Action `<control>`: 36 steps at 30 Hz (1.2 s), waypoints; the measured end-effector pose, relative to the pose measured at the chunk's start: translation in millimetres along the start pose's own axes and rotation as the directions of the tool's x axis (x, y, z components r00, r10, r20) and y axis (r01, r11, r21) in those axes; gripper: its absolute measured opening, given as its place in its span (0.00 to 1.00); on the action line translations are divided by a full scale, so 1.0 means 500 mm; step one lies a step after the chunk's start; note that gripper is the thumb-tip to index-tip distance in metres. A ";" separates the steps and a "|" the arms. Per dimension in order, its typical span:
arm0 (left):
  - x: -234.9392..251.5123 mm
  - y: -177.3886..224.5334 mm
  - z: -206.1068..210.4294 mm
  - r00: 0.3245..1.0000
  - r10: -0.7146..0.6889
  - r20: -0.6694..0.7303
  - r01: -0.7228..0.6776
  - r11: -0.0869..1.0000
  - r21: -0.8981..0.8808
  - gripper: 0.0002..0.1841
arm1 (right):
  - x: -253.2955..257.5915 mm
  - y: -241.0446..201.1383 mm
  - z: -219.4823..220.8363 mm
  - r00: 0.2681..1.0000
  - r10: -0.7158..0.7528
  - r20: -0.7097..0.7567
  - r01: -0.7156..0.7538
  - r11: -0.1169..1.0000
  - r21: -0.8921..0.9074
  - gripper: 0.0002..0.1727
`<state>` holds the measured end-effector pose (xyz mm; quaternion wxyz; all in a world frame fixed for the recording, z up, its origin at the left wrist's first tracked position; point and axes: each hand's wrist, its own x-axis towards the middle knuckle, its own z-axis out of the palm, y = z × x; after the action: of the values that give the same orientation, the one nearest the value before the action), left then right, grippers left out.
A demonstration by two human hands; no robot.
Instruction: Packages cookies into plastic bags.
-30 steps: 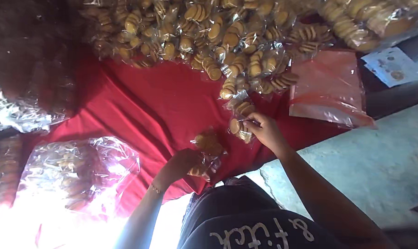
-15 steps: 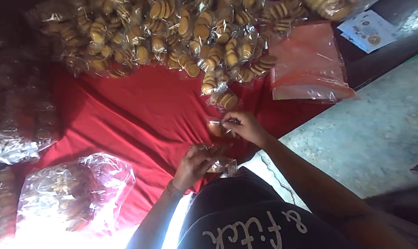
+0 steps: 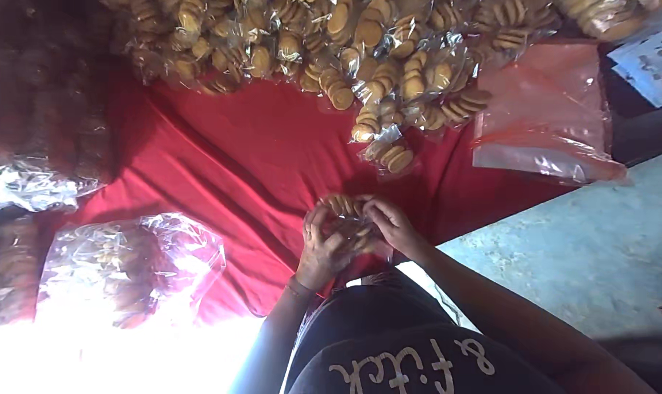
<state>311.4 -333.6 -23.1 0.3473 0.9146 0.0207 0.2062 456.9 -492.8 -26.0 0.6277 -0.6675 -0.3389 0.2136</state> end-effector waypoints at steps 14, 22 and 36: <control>0.112 -0.060 -0.028 0.921 0.108 0.374 0.007 0.956 -0.293 0.26 | 0.025 -0.007 -0.071 0.966 -0.001 0.257 -0.009 0.999 0.038 0.56; 0.082 -0.028 0.012 0.946 -0.243 0.214 0.322 0.632 -0.705 0.17 | -0.014 0.036 0.038 0.964 -0.256 0.069 0.265 0.935 -0.237 0.44; 0.320 0.079 0.049 0.943 -0.181 0.279 0.189 0.982 0.000 0.22 | -0.107 0.028 -0.099 0.921 -0.310 -0.237 0.229 0.921 -0.314 0.23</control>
<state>463.2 -350.0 43.7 0.3770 0.9236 0.0546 0.0427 458.3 -565.3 -41.3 0.5922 -0.7194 -0.3623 -0.0231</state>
